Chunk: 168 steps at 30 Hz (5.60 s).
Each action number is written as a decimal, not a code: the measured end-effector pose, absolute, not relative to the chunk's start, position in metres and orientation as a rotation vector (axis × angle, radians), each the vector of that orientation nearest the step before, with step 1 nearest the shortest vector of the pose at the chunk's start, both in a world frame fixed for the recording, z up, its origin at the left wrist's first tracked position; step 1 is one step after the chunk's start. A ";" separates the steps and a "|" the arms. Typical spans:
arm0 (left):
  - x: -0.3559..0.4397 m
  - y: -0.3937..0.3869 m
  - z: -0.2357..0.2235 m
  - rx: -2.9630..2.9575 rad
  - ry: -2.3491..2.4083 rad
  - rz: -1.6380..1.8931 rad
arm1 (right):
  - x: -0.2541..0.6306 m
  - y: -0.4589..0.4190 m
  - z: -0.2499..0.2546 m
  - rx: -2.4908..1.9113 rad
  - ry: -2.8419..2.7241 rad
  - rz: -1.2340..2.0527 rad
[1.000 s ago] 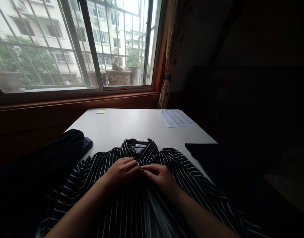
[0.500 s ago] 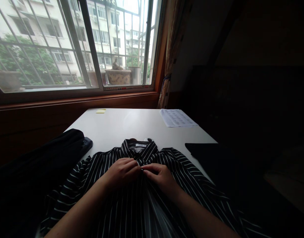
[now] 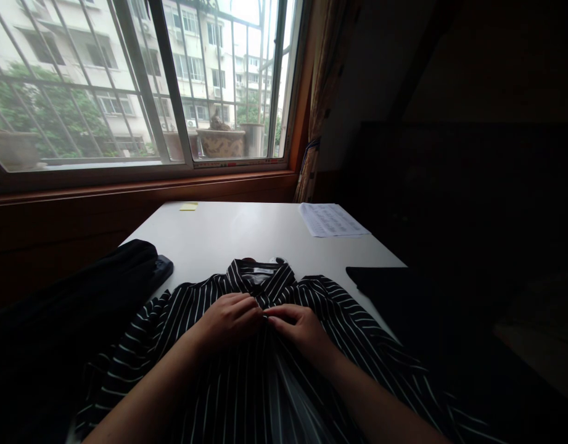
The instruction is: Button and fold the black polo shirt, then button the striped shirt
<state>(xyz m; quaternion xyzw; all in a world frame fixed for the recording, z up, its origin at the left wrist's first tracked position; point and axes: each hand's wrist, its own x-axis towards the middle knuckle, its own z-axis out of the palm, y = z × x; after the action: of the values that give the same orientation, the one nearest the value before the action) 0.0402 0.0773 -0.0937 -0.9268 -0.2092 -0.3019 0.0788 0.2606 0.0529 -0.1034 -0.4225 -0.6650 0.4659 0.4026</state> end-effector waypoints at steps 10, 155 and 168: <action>0.040 0.079 -0.098 -2.819 -0.660 -0.912 | 0.260 0.054 -0.105 -1.062 -1.675 1.175; 0.037 0.077 -0.094 -2.730 -0.663 -0.871 | 0.257 0.045 -0.105 -1.068 -1.886 0.926; 0.037 0.077 -0.093 -2.712 -0.656 -0.931 | 0.256 0.045 -0.102 -1.085 -1.882 0.922</action>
<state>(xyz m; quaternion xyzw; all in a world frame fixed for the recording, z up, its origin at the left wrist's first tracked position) 0.0367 0.0774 -0.0931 -0.9174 -0.2220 -0.3148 0.0999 0.2560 0.0447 -0.1021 -0.4252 -0.7374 0.3612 0.3808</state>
